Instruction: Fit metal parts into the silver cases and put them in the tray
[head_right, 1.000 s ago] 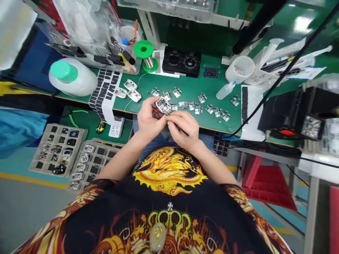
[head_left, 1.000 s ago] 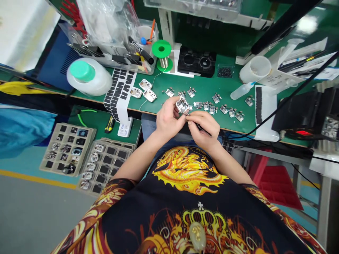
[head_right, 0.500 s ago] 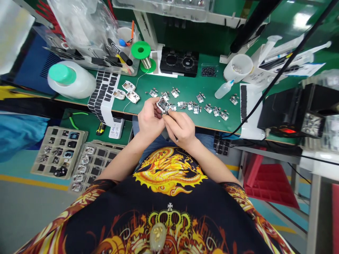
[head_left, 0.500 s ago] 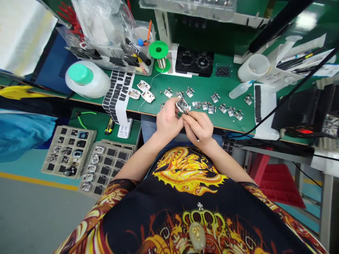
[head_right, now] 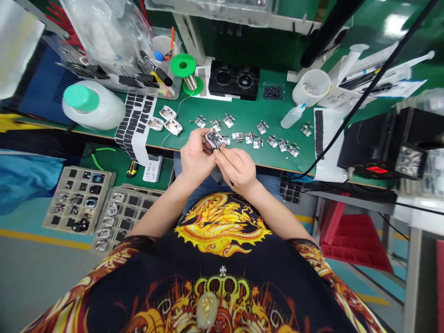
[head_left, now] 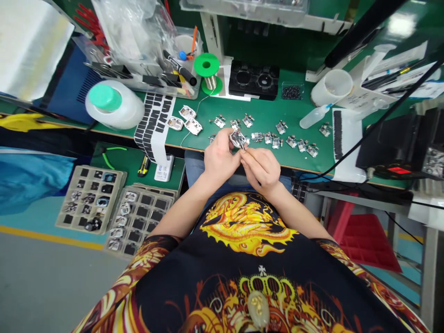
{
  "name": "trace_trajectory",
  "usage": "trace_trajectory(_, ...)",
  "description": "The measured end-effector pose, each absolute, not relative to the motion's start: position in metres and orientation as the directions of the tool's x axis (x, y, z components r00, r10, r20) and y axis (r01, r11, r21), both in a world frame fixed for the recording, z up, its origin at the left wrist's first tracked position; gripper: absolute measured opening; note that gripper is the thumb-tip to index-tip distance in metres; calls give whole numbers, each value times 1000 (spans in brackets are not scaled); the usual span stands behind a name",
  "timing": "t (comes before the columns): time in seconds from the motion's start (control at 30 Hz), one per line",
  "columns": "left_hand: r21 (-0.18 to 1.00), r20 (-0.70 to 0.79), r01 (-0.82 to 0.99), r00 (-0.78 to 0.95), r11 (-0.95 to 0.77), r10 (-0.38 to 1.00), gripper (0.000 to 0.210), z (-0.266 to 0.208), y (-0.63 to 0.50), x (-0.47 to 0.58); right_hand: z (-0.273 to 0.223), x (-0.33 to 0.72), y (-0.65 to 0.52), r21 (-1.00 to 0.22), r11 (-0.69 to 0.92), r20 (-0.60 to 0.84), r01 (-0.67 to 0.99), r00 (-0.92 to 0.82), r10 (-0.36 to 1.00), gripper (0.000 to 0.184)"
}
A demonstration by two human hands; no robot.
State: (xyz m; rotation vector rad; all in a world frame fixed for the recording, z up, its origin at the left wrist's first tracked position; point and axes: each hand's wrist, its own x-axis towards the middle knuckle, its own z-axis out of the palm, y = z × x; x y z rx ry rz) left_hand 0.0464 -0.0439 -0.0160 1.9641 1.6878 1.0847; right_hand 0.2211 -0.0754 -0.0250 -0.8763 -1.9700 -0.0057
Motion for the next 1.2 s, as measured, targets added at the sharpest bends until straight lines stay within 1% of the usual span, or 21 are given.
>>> trace_trajectory(0.1,668,329,709,-9,-226,944,46,-15,-41,43,-19,221,-82,-310,740,748,597,-327,577,40)
trace_trajectory(0.17,669,339,709,-22,-224,941,46,-16,-39,39,-13,222,-85,-311,745,754,590,-324,571,42)
trace_trajectory(0.27,711,346,666,-49,-227,937,48,-20,-37,35,-6,228,-81,-356,734,783,578,-244,572,43)
trace_trajectory(0.33,774,324,588,-53,-233,945,51,-22,-37,33,-4,237,-68,-404,653,760,641,-163,630,36)
trace_trajectory(0.4,835,291,499,-43,-232,956,53,-23,-38,31,-6,247,-49,-442,528,697,725,-93,711,29)
trace_trajectory(0.5,878,267,424,-46,-223,963,53,-21,-41,29,-13,260,-18,-456,427,629,781,-57,775,29)
trace_trajectory(0.63,894,250,397,-54,-210,967,52,-18,-45,26,-17,267,2,-463,418,582,782,-88,809,25)
trace_trajectory(0.73,888,248,414,-63,-201,967,51,-17,-48,22,-13,266,0,-519,408,532,751,-90,842,22)
trace_trajectory(0.83,872,254,450,-76,-194,964,51,-17,-50,17,-4,266,-9,-561,425,565,710,-47,824,22)
trace_trajectory(0.9,860,258,475,-88,-188,962,51,-17,-51,11,2,269,-14,-539,446,633,714,-6,774,22)
trace_trajectory(0.97,839,278,511,-103,-189,955,50,-18,-49,1,5,273,-17,-484,486,687,728,-28,726,23)
trace_trajectory(1.07,790,346,579,-145,-204,927,51,-21,-45,-22,4,275,-19,-393,536,755,747,-71,652,23)
trace_trajectory(1.2,749,420,633,-226,-195,879,51,-26,-47,-54,-6,262,-24,-339,608,776,718,-152,612,24)
